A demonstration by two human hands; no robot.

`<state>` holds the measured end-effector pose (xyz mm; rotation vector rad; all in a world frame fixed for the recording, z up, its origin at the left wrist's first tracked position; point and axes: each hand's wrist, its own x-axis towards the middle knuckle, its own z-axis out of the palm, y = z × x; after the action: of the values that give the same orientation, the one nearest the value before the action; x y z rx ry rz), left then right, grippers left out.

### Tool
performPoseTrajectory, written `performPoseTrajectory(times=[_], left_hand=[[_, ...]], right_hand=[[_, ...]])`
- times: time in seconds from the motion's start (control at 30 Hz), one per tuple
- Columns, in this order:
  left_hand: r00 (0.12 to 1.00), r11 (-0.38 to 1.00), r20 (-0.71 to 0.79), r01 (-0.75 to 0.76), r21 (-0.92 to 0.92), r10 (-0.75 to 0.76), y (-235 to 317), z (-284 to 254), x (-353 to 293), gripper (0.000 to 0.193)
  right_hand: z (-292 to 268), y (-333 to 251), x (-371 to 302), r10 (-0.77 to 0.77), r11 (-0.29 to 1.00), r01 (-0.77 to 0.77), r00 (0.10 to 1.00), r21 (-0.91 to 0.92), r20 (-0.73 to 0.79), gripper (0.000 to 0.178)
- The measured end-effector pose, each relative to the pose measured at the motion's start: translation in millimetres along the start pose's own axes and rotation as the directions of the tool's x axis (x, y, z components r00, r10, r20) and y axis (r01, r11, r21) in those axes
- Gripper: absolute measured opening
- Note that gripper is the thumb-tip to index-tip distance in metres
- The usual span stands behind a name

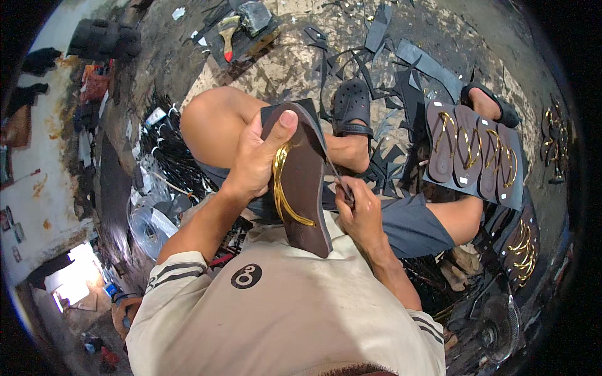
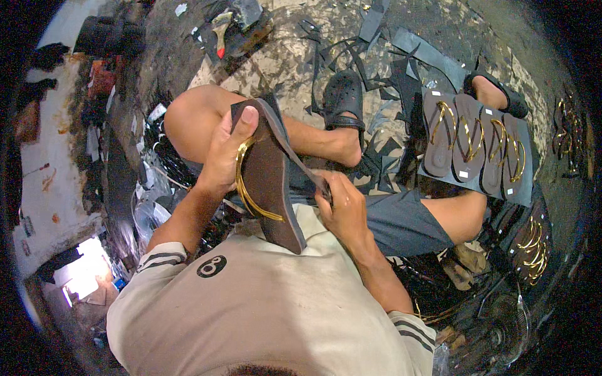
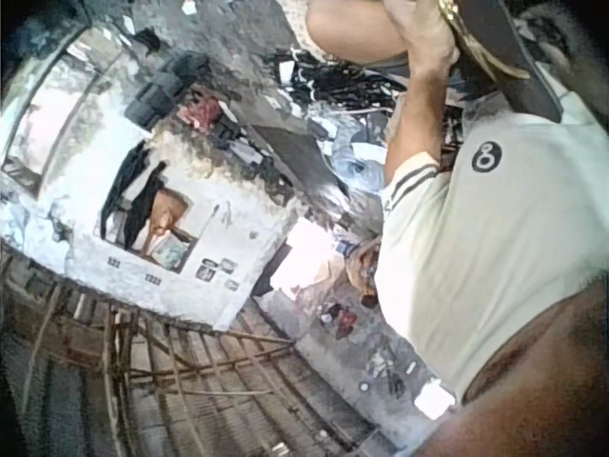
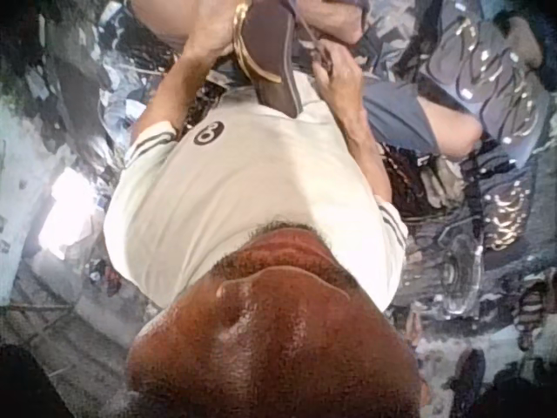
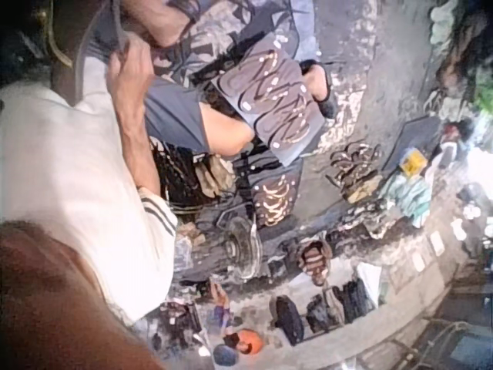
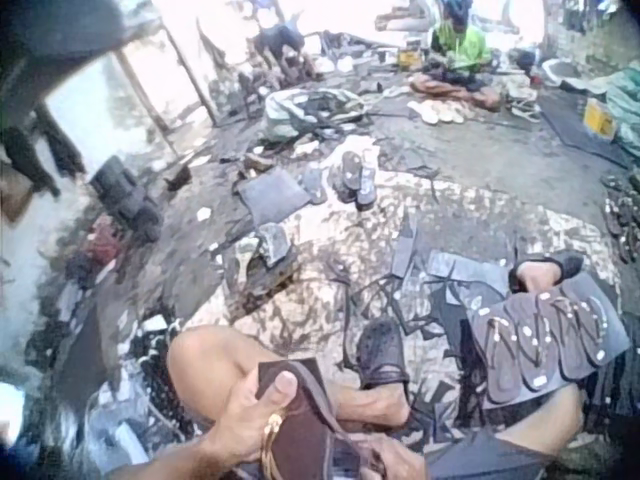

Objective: The person sits on the floor and assembles sandals by attaching straps to soles. They repeatedly pick up a sole, thread a strap through it, and place the finished unit onto a stack.

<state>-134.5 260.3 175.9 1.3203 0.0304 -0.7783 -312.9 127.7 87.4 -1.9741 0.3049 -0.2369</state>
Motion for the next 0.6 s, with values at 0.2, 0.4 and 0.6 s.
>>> performPoseTrajectory(times=[0.2,0.4,0.6], left_hand=[[0.998,0.980,-0.017,-0.060,0.191,0.065,-1,16,-13,0.035],[0.990,0.973,0.139,-0.044,0.225,0.013,17,21,-19,0.037],[0.969,0.978,0.241,0.012,0.210,-0.063,22,26,-20,0.031]], right_hand=[[-16,-17,65,-0.118,0.983,0.114,0.993,-0.143,-0.020,0.034],[-74,-62,115,-0.214,0.943,0.286,0.912,-0.171,0.349,0.028],[-105,-80,143,-0.195,0.935,0.335,0.759,-0.116,0.622,0.026]])
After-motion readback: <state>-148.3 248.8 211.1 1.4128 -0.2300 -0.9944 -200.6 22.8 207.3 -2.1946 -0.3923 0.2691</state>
